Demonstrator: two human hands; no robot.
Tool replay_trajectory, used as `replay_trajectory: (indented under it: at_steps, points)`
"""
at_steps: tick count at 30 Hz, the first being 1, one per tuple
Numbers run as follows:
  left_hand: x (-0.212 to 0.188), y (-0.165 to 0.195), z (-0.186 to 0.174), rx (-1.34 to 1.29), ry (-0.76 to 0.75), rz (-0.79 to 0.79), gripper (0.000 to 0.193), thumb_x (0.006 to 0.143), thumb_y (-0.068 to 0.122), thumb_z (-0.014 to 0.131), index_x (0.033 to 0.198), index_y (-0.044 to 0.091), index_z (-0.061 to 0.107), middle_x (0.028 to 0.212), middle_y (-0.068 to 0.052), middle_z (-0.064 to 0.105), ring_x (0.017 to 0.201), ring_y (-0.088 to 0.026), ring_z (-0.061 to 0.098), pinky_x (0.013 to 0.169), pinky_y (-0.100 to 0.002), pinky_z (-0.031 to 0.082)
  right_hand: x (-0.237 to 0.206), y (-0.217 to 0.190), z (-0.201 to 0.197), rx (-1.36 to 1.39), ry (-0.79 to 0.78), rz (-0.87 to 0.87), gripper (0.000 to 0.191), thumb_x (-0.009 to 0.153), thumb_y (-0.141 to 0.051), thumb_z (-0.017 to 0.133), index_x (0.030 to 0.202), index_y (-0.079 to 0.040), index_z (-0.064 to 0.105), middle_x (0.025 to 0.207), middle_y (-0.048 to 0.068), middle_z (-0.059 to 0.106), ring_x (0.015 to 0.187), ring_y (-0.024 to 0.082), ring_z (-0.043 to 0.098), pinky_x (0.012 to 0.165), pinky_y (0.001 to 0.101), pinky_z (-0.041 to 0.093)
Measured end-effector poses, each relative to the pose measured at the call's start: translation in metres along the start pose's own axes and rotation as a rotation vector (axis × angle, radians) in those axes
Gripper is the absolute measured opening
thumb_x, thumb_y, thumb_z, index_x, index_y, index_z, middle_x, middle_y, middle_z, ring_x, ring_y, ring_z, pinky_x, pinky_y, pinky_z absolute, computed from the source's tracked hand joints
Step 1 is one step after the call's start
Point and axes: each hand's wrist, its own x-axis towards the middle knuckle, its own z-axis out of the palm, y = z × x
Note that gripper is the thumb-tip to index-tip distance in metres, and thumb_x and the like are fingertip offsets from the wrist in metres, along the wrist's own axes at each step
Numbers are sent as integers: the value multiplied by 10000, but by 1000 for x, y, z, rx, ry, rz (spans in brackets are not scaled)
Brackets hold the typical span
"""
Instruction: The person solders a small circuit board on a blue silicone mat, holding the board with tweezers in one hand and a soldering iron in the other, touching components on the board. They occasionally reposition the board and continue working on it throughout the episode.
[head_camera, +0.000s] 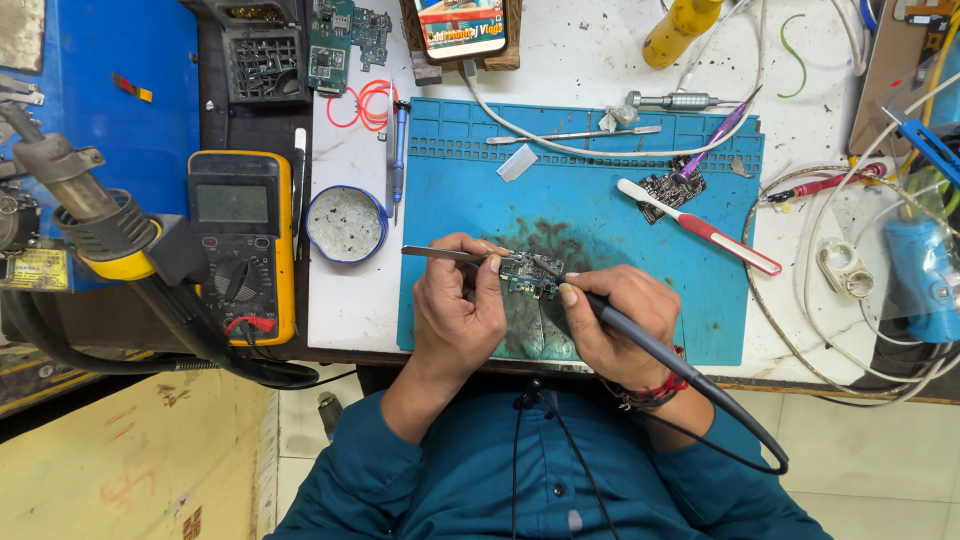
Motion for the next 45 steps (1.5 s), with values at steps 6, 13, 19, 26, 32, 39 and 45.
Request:
replay_trajectory:
  at_steps: [6, 13, 19, 26, 32, 39, 45]
  points:
    - [0, 0, 0, 6, 4, 0, 180, 1032, -15, 603, 1155, 16, 476, 986, -98, 732, 683, -53, 642, 545, -212, 492, 0, -1, 0, -2, 1, 6, 87, 892, -35, 769, 890, -3, 688, 806, 113, 716, 679, 244, 692, 616, 321, 513]
    - [0, 0, -1, 5, -2, -2, 177, 1032, -15, 601, 1153, 15, 476, 982, -99, 732, 685, -55, 647, 544, -211, 491, 1, 0, 0, 2, -7, -4, 83, 898, -30, 765, 895, -5, 686, 810, 114, 716, 683, 245, 694, 619, 320, 514]
    - [1, -1, 0, 6, -5, 0, 179, 1031, -17, 600, 1156, 16, 476, 979, -98, 729, 688, -57, 649, 548, -211, 498, 1, 0, 1, 1, 3, 3, 82, 889, -24, 770, 888, -7, 690, 785, 110, 707, 657, 240, 684, 601, 317, 501]
    - [1, -1, 0, 1, -2, -2, 180, 1032, -16, 597, 1158, 17, 472, 982, -96, 727, 691, -54, 657, 542, -213, 499, 1, 1, 1, 3, 3, -7, 88, 896, -30, 771, 902, -6, 687, 803, 113, 710, 681, 247, 694, 622, 320, 514]
    - [0, -1, 0, 14, -6, -18, 181, 1027, -18, 603, 1153, 16, 477, 968, -94, 731, 651, -48, 613, 526, -213, 469, 0, 0, 1, 3, 7, 3, 95, 896, -34, 775, 898, -6, 684, 812, 114, 717, 685, 245, 699, 623, 317, 517]
    - [1, 0, 0, 5, 0, -10, 182, 1027, -23, 602, 1152, 17, 477, 978, -91, 730, 670, -46, 628, 540, -213, 484, 0, 0, 0, -5, 4, 1, 92, 887, -29, 776, 898, -3, 688, 800, 114, 710, 679, 248, 695, 619, 321, 514]
    - [0, 1, 0, 16, 1, -7, 186, 1025, -24, 602, 1154, 16, 474, 980, -91, 732, 659, -45, 621, 534, -213, 477, 0, 0, 0, -1, -1, -7, 92, 893, -24, 768, 893, -4, 678, 810, 116, 714, 685, 250, 697, 625, 324, 520]
